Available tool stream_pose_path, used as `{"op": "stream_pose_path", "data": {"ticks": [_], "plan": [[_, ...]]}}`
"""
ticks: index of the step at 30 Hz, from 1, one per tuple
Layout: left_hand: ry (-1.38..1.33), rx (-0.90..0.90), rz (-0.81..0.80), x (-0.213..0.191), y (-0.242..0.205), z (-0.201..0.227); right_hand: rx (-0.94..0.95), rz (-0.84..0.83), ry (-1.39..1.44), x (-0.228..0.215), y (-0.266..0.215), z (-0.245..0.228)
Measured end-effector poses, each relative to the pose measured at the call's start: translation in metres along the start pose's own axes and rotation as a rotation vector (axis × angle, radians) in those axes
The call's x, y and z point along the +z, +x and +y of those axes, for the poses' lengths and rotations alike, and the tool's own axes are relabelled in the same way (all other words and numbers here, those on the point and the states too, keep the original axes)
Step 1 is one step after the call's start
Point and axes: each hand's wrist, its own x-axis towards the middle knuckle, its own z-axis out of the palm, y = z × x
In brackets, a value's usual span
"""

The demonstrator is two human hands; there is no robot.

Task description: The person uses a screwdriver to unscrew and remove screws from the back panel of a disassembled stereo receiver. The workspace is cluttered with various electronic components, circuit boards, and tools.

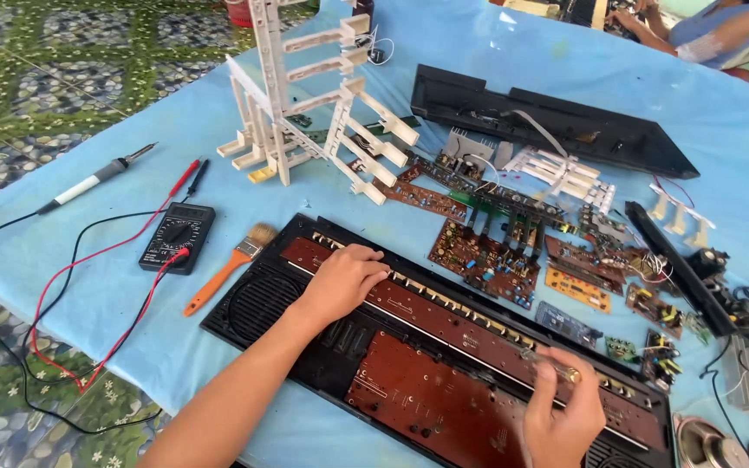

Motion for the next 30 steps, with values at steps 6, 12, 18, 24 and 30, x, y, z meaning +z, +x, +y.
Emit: {"op": "stream_pose_path", "data": {"ticks": [6,12,18,24,30], "plan": [[0.014,-0.010,-0.030,-0.009,0.003,0.008,0.159,-0.091,0.125,0.003,0.007,-0.025],[0.055,0.012,0.004,-0.011,0.003,0.009,0.160,0.025,0.228,0.008,0.007,-0.010],[0.128,-0.019,0.006,-0.009,-0.004,0.005,0.096,0.092,0.357,0.012,0.014,0.017],[0.122,-0.055,-0.020,-0.021,-0.002,0.022,0.073,0.015,0.279,0.012,0.013,0.017],[0.126,-0.050,-0.017,-0.021,-0.001,0.020,0.074,-0.015,0.267,0.008,0.013,0.009]]}}
